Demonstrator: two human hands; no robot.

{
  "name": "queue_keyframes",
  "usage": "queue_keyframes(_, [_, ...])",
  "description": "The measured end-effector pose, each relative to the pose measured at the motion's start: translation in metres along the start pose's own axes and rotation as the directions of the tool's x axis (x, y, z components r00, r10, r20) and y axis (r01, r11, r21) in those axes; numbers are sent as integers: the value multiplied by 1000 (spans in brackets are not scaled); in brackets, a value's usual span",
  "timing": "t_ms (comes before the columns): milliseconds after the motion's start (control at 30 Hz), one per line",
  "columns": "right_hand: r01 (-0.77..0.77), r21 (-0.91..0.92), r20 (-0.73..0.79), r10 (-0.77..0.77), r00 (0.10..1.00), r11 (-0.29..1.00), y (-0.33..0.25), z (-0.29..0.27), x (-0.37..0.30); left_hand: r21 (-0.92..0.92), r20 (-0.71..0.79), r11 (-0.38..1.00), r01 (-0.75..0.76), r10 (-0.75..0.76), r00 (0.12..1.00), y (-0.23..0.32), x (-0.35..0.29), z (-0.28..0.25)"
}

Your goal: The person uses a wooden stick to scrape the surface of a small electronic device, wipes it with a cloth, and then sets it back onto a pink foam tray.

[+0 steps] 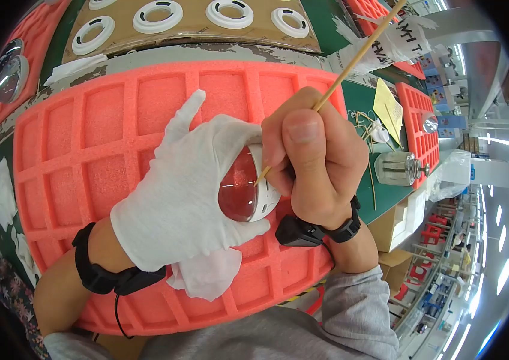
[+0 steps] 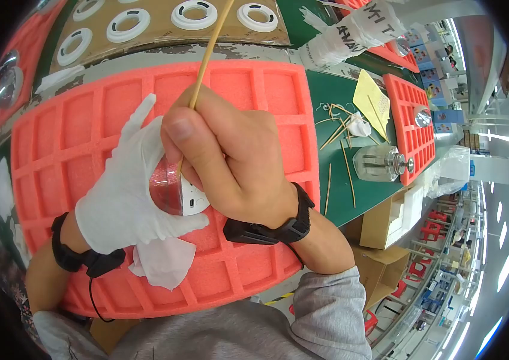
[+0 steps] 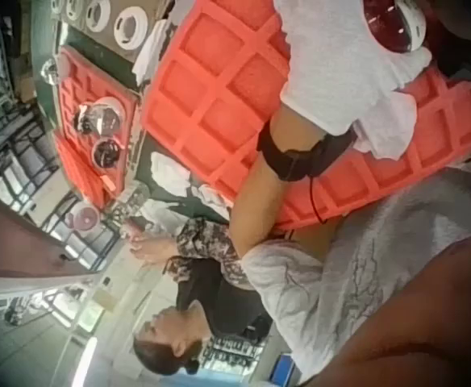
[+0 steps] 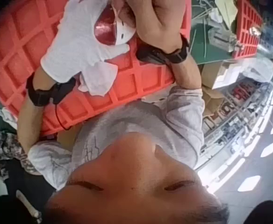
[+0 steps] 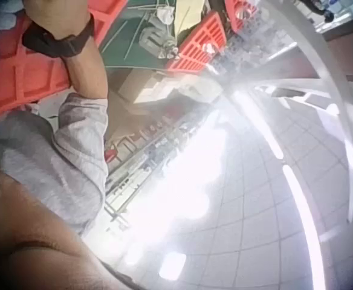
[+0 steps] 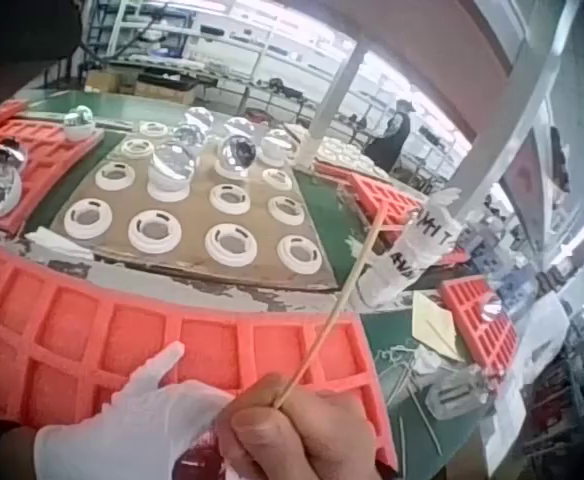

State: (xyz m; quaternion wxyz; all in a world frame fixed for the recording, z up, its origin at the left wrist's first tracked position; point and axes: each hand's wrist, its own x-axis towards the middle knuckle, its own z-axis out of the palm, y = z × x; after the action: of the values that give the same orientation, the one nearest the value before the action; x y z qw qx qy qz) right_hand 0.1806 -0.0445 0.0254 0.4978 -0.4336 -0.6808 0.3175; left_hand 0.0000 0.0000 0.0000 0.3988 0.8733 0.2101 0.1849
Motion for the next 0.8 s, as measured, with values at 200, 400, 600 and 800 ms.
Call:
queue_keyframes(200, [-36, 51, -68, 39, 997, 998, 1, 3, 0, 21, -3, 1000, -15, 15, 1000, -1, 2, 0])
queue_keyframes(400, [23, -30, 24, -22, 999, 999, -1, -2, 1, 24, -19, 1000, 5, -5, 1000, 2, 2, 1])
queue_keyframes(600, [-22, 21, -39, 23, 999, 1000, -1, -2, 0, 8, -13, 1000, 9, -9, 1000, 3, 2, 0])
queue_keyframes(800, [-15, 35, -15, 16, 1000, 999, -3, -2, -1, 31, -30, 999, -5, 6, 1000, 1, 2, 1])
